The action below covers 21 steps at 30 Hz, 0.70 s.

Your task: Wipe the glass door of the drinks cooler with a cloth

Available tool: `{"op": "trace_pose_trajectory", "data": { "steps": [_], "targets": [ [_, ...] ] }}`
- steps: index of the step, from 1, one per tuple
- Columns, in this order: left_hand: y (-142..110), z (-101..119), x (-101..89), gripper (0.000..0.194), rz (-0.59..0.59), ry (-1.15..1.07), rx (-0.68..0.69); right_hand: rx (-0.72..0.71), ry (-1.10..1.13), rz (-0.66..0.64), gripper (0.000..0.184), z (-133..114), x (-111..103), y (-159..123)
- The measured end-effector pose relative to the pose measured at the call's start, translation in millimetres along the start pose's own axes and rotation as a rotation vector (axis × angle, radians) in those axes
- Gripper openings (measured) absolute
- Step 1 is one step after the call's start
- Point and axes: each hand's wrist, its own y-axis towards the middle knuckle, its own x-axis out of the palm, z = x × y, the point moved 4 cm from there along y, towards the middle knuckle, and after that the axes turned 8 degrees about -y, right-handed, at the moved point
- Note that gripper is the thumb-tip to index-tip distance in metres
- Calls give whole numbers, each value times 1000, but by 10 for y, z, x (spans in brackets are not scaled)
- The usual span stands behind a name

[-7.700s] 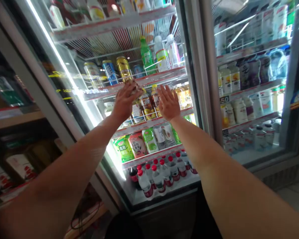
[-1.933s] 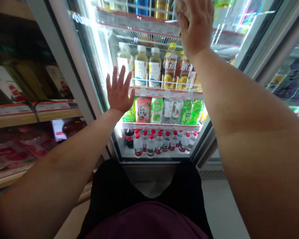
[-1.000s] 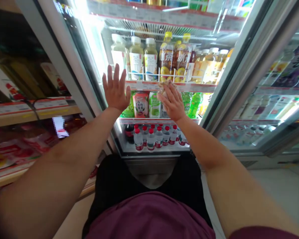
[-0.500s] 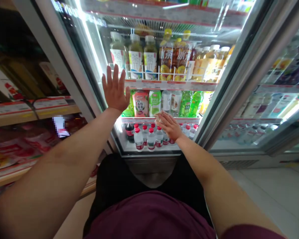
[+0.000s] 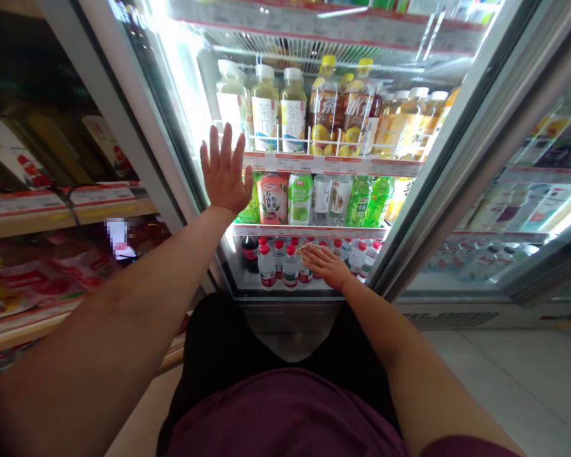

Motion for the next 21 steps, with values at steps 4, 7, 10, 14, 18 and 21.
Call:
{"op": "trace_pose_trajectory", "data": {
  "steps": [4,7,10,14,18,21],
  "targets": [
    [3,-14,12,64,18,-15,17,-72,105,-102,52,-66,146,-147],
    [5,-19,15,65,19,-8,19,-114,187,-176,44,-131,277,-307],
    [3,-18,16,66,11,6,18,-140,265,-224,36,-178,420,-484],
    [-1,-6,9,65,6,14,13,-166,305,-269,30,-162,574,-671],
    [-3,15,-5,64,0,11,1,-194,327,-304,38,-70,570,-772],
    [-2,19,-7,64,-12,22,-13,-201,329,-313,44,30,464,-834]
  ]
}}
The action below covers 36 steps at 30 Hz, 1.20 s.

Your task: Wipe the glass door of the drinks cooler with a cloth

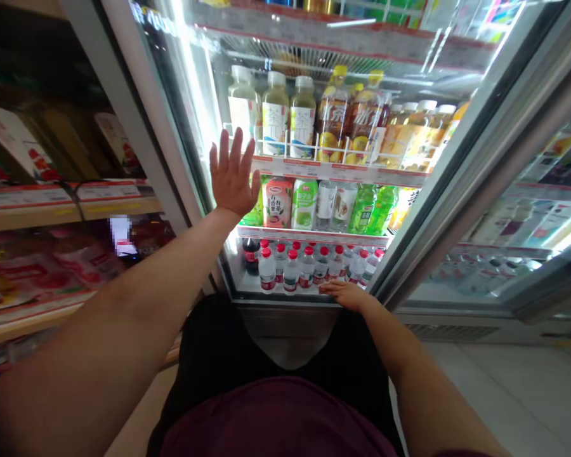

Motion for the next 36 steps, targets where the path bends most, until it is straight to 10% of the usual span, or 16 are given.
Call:
{"op": "trace_pose_trajectory", "data": {
  "steps": [20,36],
  "targets": [
    [-10,-6,-2,63,57,112,88,-90,-326,104,50,582,-1538,-499],
    [-21,-6,-15,60,99,129,127,394,-784,393,59,941,-2758,-320]
  ]
}}
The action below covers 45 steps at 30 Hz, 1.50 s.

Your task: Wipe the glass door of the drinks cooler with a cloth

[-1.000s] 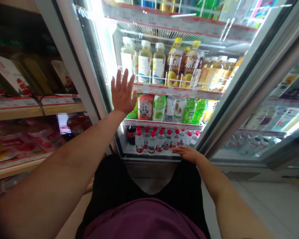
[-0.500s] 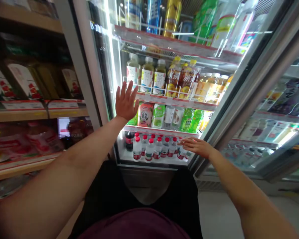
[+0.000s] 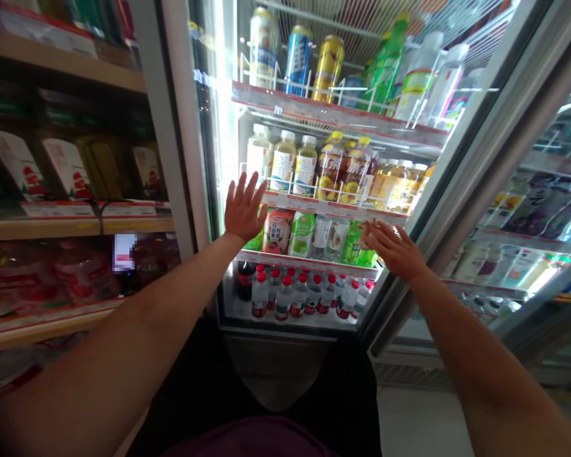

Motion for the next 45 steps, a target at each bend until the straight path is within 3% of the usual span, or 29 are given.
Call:
{"op": "trace_pose_trajectory", "data": {
  "steps": [7,10,19,27,33,40,45],
  "targets": [
    [-2,2,-10,59,-10,1,-4,250,-50,140,46,282,-209,473],
    [-2,0,-11,59,-8,1,-9,371,-23,202,49,455,-313,717],
    [0,11,-25,58,-3,2,-1,559,116,363,61,1112,-455,1365],
    [-4,14,-33,57,-16,8,5,750,206,294,69,1538,-572,1780],
    [-14,10,-19,56,-2,20,27,779,245,337,74,1775,-537,1959],
    [-31,-7,10,55,30,52,74,993,152,109,82,1941,-461,2102],
    [-37,-12,12,55,35,52,72,912,231,245,82,2079,-431,2186]
  ]
}}
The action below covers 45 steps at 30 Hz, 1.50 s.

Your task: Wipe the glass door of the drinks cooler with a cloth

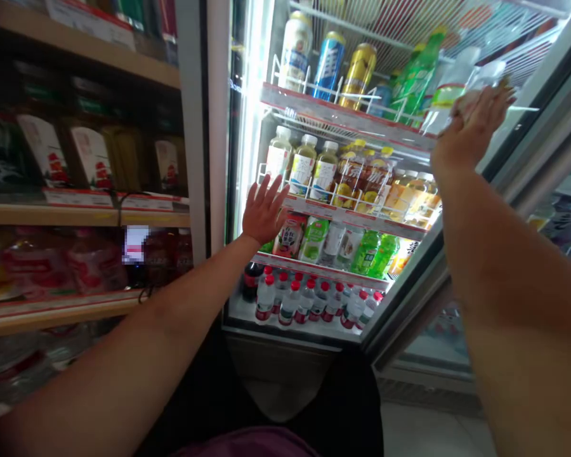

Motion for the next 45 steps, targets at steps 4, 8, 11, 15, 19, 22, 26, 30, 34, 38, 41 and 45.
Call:
{"op": "trace_pose_trajectory", "data": {
  "steps": [4,8,11,15,19,22,26,30,34,38,41,45],
  "targets": [
    [-2,0,-1,54,1,7,1,48,3,1,87,14,53,150],
    [-5,7,-8,53,10,14,20,5,35,89,81,90,193,349],
    [-8,6,-6,53,22,15,30,-103,22,146,76,116,307,448],
    [-10,-8,7,54,0,3,16,-164,2,142,74,-114,274,369],
    [-6,-10,4,56,-18,-26,2,-179,-15,72,73,-593,61,38],
    [-1,-3,-9,54,-7,-14,5,-222,-11,54,68,-911,-87,-276],
    [4,2,-21,54,-10,-9,3,-377,-18,52,60,-1161,-172,-651],
    [-2,-8,-8,55,-30,-34,0,-471,-20,17,58,-1236,-172,-910],
    [-12,-33,17,56,-35,-41,-7,-546,23,-8,53,-1265,-165,-1100],
    [-11,-34,15,57,-23,-36,-7,-625,11,-41,52,-1244,-113,-1264],
    [-6,-33,11,59,-25,-55,-18,-652,1,-39,52,-1180,-49,-1383],
    [-6,-38,13,60,-20,-71,-23,-693,30,-65,52,-1109,29,-1611]
  ]
}}
